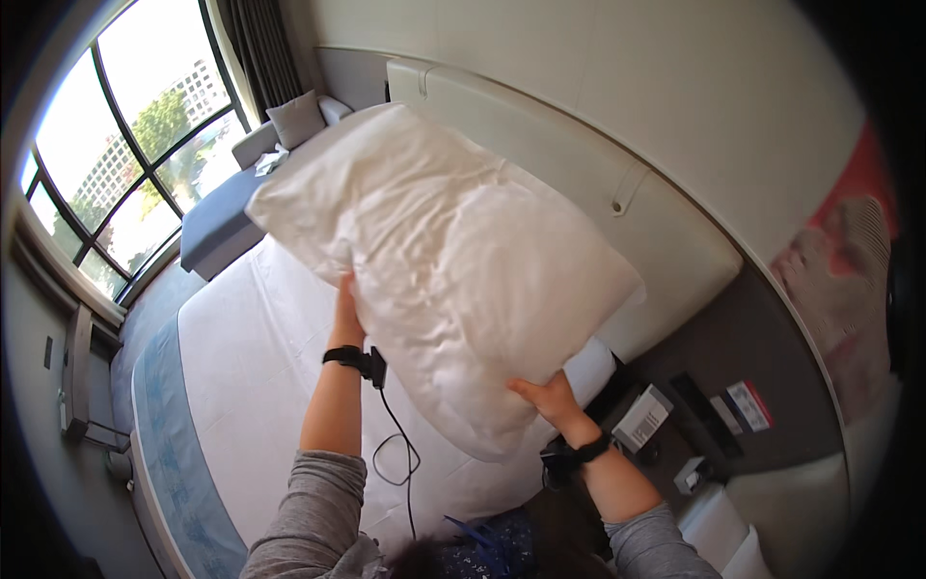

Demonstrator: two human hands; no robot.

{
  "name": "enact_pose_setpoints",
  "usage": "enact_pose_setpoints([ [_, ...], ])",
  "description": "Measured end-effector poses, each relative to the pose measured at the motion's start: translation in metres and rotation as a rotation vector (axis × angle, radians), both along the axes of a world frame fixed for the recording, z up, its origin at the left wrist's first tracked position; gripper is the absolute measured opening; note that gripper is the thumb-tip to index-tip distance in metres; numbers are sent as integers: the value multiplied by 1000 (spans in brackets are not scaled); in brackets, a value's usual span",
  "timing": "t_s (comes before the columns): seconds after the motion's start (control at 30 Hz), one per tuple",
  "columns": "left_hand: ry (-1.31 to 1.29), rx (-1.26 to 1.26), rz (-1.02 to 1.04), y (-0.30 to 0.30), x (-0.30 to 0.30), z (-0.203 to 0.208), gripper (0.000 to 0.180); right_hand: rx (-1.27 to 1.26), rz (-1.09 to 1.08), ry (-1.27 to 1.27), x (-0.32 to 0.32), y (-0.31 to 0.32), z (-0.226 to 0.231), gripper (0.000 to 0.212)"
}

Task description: The person spreads a white duvet over a mattress, then places a blue patterned runner across the center. They tuck the bedding under the mattress and arrange several white pillows at the head of the bed.

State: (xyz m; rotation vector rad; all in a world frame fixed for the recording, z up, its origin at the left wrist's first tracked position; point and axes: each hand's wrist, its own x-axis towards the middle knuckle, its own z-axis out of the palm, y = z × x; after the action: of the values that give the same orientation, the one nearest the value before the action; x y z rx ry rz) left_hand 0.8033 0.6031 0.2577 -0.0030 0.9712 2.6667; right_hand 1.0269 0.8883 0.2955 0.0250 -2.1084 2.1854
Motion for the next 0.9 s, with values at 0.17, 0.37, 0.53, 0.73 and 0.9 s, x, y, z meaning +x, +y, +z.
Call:
enact_pose_setpoints([
  [0.17,-650,-636,-399,36,22,-188,27,-66,45,-819,-82,71,-223,33],
  [0.37,-731,-712,-130,113,102,-233,31,-209,-331,-742,-95,129,-328,28],
  [0.53,-737,-578,-126,136,120,-235,26,-418,-509,-619,-177,189,-308,29],
  [0.73,-750,-541,-255,174,141,-229,27,-849,-287,-690,-251,116,-222,53],
  [0.9,-612,520,37,178,111,-192,60,-1032,-68,-487,-295,58,-83,51],
])
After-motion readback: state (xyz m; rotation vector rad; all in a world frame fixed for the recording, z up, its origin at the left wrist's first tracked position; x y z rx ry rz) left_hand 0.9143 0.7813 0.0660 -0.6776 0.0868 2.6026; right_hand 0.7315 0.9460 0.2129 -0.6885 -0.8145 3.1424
